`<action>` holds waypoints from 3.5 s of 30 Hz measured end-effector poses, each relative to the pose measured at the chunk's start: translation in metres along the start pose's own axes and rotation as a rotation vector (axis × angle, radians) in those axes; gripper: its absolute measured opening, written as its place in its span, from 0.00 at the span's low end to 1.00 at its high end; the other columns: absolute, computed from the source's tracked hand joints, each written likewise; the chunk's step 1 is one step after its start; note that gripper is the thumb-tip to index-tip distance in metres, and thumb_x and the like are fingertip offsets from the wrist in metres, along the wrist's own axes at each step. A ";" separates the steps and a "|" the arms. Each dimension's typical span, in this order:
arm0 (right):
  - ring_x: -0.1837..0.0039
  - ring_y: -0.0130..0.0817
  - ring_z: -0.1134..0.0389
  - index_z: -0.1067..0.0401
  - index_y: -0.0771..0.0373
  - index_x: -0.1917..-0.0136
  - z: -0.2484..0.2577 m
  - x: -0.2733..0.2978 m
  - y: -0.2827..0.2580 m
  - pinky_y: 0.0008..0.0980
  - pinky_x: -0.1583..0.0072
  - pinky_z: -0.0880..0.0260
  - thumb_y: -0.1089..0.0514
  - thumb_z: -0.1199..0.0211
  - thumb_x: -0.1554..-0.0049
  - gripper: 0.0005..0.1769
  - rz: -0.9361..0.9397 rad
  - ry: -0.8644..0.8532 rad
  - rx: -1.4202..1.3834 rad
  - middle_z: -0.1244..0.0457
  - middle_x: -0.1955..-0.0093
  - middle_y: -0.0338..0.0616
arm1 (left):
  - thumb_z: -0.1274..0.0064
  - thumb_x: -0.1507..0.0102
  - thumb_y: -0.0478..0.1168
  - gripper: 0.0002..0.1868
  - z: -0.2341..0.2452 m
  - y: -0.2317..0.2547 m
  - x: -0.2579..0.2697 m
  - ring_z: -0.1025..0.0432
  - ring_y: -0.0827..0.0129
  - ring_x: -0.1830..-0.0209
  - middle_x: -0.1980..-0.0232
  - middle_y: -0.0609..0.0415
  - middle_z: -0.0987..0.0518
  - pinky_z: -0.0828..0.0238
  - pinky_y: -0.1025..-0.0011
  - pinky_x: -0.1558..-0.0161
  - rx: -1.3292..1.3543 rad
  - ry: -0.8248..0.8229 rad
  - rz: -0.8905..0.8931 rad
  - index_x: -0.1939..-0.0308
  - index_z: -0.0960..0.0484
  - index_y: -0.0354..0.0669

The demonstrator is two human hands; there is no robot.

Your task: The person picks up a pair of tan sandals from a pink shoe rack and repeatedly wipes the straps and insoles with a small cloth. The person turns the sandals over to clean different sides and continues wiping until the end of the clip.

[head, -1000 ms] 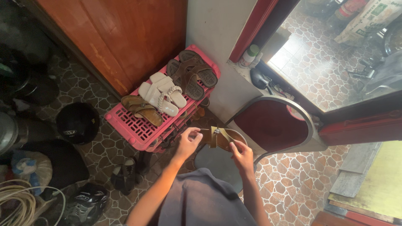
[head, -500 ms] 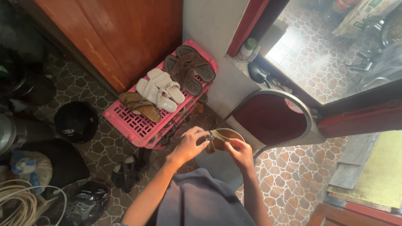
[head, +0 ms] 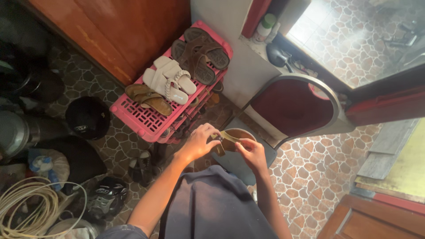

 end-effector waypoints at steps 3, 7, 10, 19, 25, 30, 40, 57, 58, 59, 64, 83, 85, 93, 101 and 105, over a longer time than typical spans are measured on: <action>0.59 0.22 0.30 0.21 0.70 0.46 0.004 0.000 0.002 0.23 0.58 0.33 0.56 0.31 0.44 0.17 -0.062 0.006 -0.039 0.27 0.60 0.42 | 0.37 0.40 0.43 0.14 0.000 -0.001 0.002 0.26 0.58 0.51 0.53 0.53 0.23 0.29 0.61 0.49 0.096 -0.007 0.008 0.53 0.21 0.43; 0.60 0.23 0.32 0.21 0.69 0.46 0.011 0.000 0.001 0.24 0.58 0.35 0.56 0.31 0.43 0.15 -0.086 -0.008 -0.081 0.29 0.61 0.42 | 0.35 0.41 0.43 0.15 -0.002 0.005 0.004 0.27 0.59 0.53 0.55 0.54 0.21 0.31 0.61 0.50 0.026 0.066 -0.044 0.53 0.20 0.45; 0.59 0.22 0.31 0.22 0.68 0.46 0.013 0.002 -0.002 0.23 0.57 0.34 0.55 0.32 0.42 0.15 -0.079 -0.027 -0.103 0.29 0.60 0.40 | 0.34 0.41 0.44 0.14 0.000 0.007 0.006 0.27 0.60 0.55 0.56 0.56 0.20 0.33 0.62 0.48 -0.022 0.089 -0.054 0.54 0.18 0.48; 0.59 0.23 0.32 0.21 0.68 0.45 0.011 0.006 -0.009 0.24 0.57 0.35 0.55 0.32 0.42 0.16 -0.072 -0.085 -0.118 0.29 0.60 0.40 | 0.35 0.41 0.45 0.17 0.007 0.011 0.010 0.26 0.62 0.53 0.57 0.59 0.19 0.35 0.61 0.45 -0.055 0.095 -0.097 0.49 0.17 0.49; 0.59 0.23 0.32 0.21 0.68 0.46 0.010 0.007 -0.010 0.24 0.57 0.35 0.54 0.32 0.43 0.16 -0.078 -0.120 -0.090 0.28 0.60 0.40 | 0.36 0.43 0.42 0.19 0.002 0.013 0.011 0.28 0.61 0.53 0.57 0.56 0.21 0.32 0.61 0.47 -0.033 -0.005 -0.116 0.47 0.15 0.52; 0.58 0.23 0.31 0.21 0.68 0.46 0.013 0.007 -0.012 0.24 0.57 0.35 0.54 0.32 0.43 0.16 -0.103 -0.151 -0.058 0.28 0.60 0.40 | 0.35 0.42 0.43 0.17 -0.001 0.008 0.012 0.26 0.59 0.52 0.55 0.55 0.20 0.29 0.62 0.48 0.053 -0.076 -0.085 0.49 0.16 0.51; 0.58 0.24 0.31 0.21 0.68 0.46 0.015 -0.004 -0.018 0.25 0.57 0.35 0.54 0.32 0.43 0.17 -0.092 -0.193 -0.098 0.29 0.60 0.39 | 0.36 0.39 0.45 0.17 0.001 0.005 0.012 0.26 0.59 0.56 0.59 0.56 0.20 0.30 0.62 0.50 0.018 0.013 -0.130 0.47 0.15 0.50; 0.59 0.25 0.31 0.21 0.70 0.48 0.010 -0.007 -0.025 0.26 0.58 0.34 0.54 0.32 0.43 0.16 -0.104 -0.298 -0.121 0.30 0.63 0.40 | 0.34 0.41 0.43 0.08 0.005 0.001 0.015 0.29 0.64 0.61 0.64 0.58 0.21 0.31 0.65 0.57 0.117 0.116 -0.124 0.58 0.10 0.49; 0.59 0.25 0.31 0.21 0.70 0.48 0.009 -0.007 -0.026 0.26 0.58 0.34 0.55 0.32 0.43 0.16 -0.105 -0.302 -0.115 0.30 0.63 0.40 | 0.34 0.41 0.43 0.08 0.005 0.001 0.015 0.29 0.64 0.61 0.64 0.58 0.21 0.31 0.65 0.57 0.116 0.121 -0.121 0.58 0.11 0.49; 0.59 0.25 0.31 0.21 0.70 0.49 0.009 -0.008 -0.026 0.26 0.58 0.35 0.55 0.32 0.43 0.16 -0.107 -0.307 -0.109 0.30 0.63 0.40 | 0.34 0.40 0.42 0.08 0.006 0.001 0.016 0.29 0.63 0.61 0.64 0.58 0.21 0.30 0.65 0.57 0.115 0.126 -0.117 0.58 0.11 0.49; 0.60 0.25 0.32 0.21 0.70 0.49 0.005 -0.010 -0.025 0.27 0.58 0.35 0.55 0.33 0.43 0.15 -0.096 -0.345 -0.127 0.30 0.63 0.41 | 0.36 0.40 0.41 0.08 0.010 0.004 0.022 0.28 0.63 0.58 0.62 0.58 0.20 0.30 0.65 0.55 0.120 0.175 -0.120 0.57 0.11 0.48; 0.59 0.27 0.31 0.22 0.70 0.49 0.001 -0.012 -0.021 0.27 0.58 0.35 0.55 0.33 0.43 0.16 -0.100 -0.373 -0.156 0.29 0.62 0.42 | 0.38 0.39 0.37 0.06 0.018 0.011 0.026 0.28 0.60 0.54 0.57 0.58 0.18 0.29 0.65 0.51 0.139 0.260 -0.090 0.58 0.14 0.46; 0.59 0.26 0.31 0.22 0.70 0.49 0.003 -0.011 -0.021 0.27 0.58 0.35 0.55 0.33 0.43 0.16 -0.087 -0.361 -0.157 0.29 0.62 0.42 | 0.37 0.39 0.40 0.08 0.018 0.015 0.027 0.28 0.60 0.54 0.57 0.57 0.19 0.29 0.65 0.51 0.117 0.247 -0.064 0.57 0.15 0.46; 0.59 0.26 0.31 0.22 0.71 0.49 0.002 -0.009 -0.017 0.27 0.58 0.35 0.55 0.33 0.42 0.16 -0.087 -0.351 -0.160 0.30 0.62 0.42 | 0.31 0.45 0.47 0.13 0.007 0.020 0.026 0.27 0.62 0.56 0.60 0.60 0.20 0.35 0.61 0.51 -0.100 0.293 -0.036 0.60 0.14 0.51; 0.58 0.27 0.31 0.22 0.71 0.47 0.000 -0.007 -0.016 0.27 0.58 0.35 0.55 0.32 0.43 0.16 -0.089 -0.308 -0.179 0.30 0.61 0.43 | 0.31 0.45 0.42 0.10 -0.001 -0.002 0.025 0.28 0.63 0.61 0.67 0.59 0.21 0.33 0.63 0.55 -0.002 0.368 -0.006 0.60 0.10 0.52; 0.58 0.26 0.31 0.22 0.71 0.47 0.000 -0.006 -0.016 0.27 0.57 0.35 0.55 0.33 0.42 0.16 -0.079 -0.282 -0.189 0.29 0.60 0.42 | 0.33 0.40 0.39 0.09 -0.005 -0.005 0.022 0.27 0.65 0.62 0.67 0.59 0.20 0.29 0.67 0.58 0.153 0.314 0.068 0.56 0.11 0.51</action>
Point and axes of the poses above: each hand's wrist, its own x-axis away from the middle knuckle, its own z-axis out of the back of the hand, y = z × x, the point moved 3 cm from there along -x, towards the middle knuckle
